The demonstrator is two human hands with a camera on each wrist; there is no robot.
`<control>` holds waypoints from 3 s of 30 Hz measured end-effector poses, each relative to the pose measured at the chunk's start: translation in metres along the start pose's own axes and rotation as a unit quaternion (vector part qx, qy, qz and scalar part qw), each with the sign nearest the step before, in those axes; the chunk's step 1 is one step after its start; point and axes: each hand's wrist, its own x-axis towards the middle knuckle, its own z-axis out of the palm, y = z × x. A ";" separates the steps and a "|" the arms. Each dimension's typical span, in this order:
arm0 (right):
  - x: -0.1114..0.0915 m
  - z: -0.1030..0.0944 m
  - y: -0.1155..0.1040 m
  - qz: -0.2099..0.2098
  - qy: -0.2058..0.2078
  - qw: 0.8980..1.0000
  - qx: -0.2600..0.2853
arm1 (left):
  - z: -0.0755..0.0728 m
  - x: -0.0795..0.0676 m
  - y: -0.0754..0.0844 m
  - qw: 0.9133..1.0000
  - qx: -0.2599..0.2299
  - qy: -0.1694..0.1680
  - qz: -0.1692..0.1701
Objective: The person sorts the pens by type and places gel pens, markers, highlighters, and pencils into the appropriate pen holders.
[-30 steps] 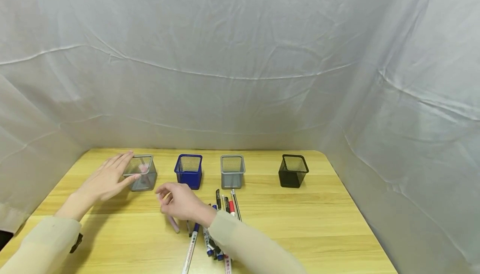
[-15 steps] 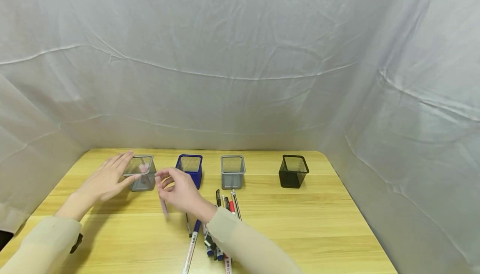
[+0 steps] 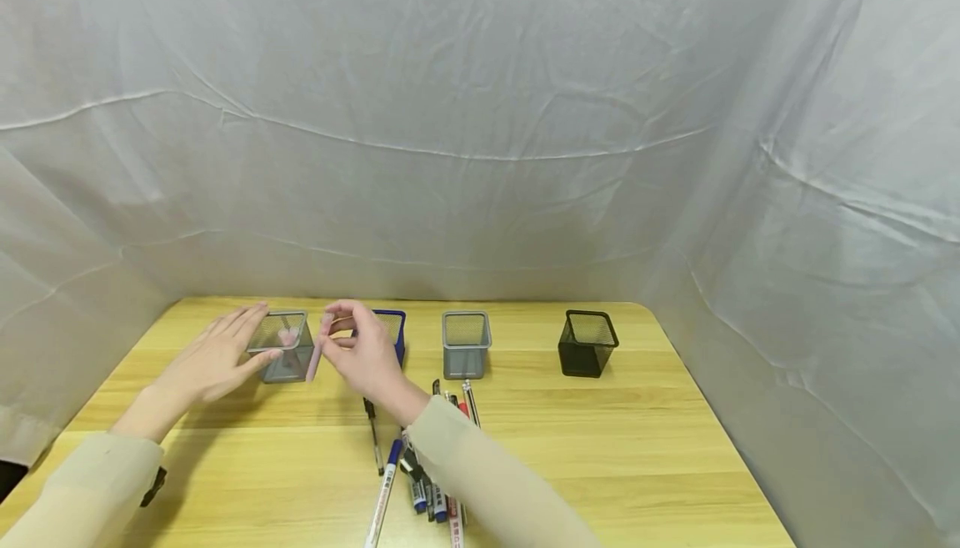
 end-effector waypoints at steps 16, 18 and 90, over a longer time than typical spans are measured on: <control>0.037 0.004 0.005 -0.051 0.085 0.995 -0.005 | 0.001 0.000 -0.001 1.000 0.000 0.006 0.006; 0.041 0.006 0.006 -0.048 0.092 0.995 -0.003 | 0.002 0.000 -0.001 1.000 0.000 0.006 0.006; 0.048 0.043 0.022 0.036 -0.049 0.980 -0.190 | -0.002 -0.002 -0.001 1.000 0.016 -0.009 0.003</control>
